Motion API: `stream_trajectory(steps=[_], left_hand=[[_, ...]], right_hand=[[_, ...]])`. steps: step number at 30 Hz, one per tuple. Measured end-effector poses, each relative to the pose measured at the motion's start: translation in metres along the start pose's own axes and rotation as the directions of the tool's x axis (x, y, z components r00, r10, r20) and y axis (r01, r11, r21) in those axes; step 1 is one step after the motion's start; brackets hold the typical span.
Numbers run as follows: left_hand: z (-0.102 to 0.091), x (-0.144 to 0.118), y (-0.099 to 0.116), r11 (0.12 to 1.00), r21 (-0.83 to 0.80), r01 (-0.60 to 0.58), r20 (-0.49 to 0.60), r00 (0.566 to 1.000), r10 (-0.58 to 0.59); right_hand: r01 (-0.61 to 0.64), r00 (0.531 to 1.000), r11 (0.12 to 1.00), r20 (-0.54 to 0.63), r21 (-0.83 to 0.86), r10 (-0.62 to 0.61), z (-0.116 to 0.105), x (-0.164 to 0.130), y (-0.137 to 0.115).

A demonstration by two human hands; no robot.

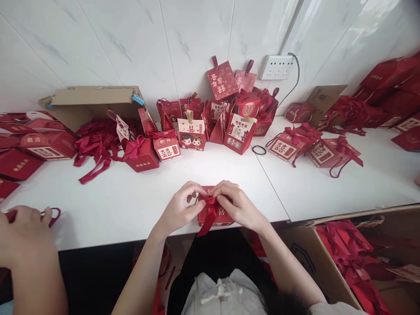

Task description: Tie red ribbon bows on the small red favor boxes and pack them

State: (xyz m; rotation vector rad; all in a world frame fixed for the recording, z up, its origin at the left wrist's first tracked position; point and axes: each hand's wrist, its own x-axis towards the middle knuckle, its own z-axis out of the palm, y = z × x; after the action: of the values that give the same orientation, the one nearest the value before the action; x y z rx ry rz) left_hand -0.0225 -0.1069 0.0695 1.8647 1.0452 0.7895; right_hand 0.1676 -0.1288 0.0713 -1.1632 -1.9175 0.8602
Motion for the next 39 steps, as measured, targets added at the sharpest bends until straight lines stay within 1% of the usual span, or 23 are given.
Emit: stream_trajectory(steps=[3,8,12,14,16,19,21,23,27,29,31,36,39], left_hand=[[0.001,-0.002,0.002,0.998,0.065,-0.015,0.008,1.0,0.015],[0.003,-0.003,0.004,0.995,0.089,-0.043,-0.006,0.999,0.043],[0.006,-0.003,0.002,0.997,0.071,0.001,-0.071,0.997,0.004],[0.008,-0.003,0.001,0.999,0.027,0.032,-0.085,0.996,-0.03],[0.009,-0.002,0.0,0.997,-0.062,0.044,-0.071,0.996,-0.048],[0.009,-0.001,-0.003,0.975,-0.222,0.025,-0.026,0.999,-0.032],[0.009,0.0,-0.004,0.961,-0.275,0.018,0.0,1.0,-0.019],[0.009,0.001,-0.005,0.963,-0.269,0.032,0.009,0.999,-0.031],[0.011,0.004,-0.007,0.977,-0.199,0.07,0.003,0.997,-0.071],[0.012,0.004,-0.007,0.978,-0.192,0.078,0.018,0.997,-0.076],[0.011,0.004,-0.007,0.976,-0.207,0.071,0.042,0.997,-0.064],[0.008,0.004,-0.01,0.975,-0.224,0.006,0.074,0.997,0.011],[0.009,0.005,-0.013,0.971,-0.238,0.015,0.07,0.998,0.002]], right_hand=[[-0.001,1.0,1.0,-0.016,-0.012,0.001,0.001,-0.001,-0.001],[-0.005,0.999,1.0,-0.049,-0.001,0.005,0.004,-0.001,-0.001],[0.009,0.998,1.0,-0.066,0.005,-0.009,0.006,0.0,0.001],[0.02,0.997,1.0,-0.072,0.019,-0.019,0.007,0.001,0.003],[0.024,0.997,0.999,-0.076,0.034,-0.021,0.008,0.002,0.005],[0.024,0.996,0.999,-0.084,0.039,-0.021,0.007,0.002,0.007],[0.026,0.996,0.999,-0.086,0.03,-0.023,0.007,0.002,0.007],[0.027,0.997,0.999,-0.077,0.017,-0.026,0.006,0.002,0.007],[0.039,0.999,0.999,-0.03,0.008,-0.039,0.005,0.001,0.007],[0.039,0.999,0.999,-0.022,0.007,-0.039,0.004,0.001,0.008],[0.032,0.999,0.999,-0.031,0.005,-0.032,0.005,0.002,0.008],[0.017,0.999,1.0,-0.044,-0.012,-0.018,0.006,0.002,0.005],[0.02,0.999,0.999,-0.045,-0.034,-0.021,0.006,0.003,0.004]])
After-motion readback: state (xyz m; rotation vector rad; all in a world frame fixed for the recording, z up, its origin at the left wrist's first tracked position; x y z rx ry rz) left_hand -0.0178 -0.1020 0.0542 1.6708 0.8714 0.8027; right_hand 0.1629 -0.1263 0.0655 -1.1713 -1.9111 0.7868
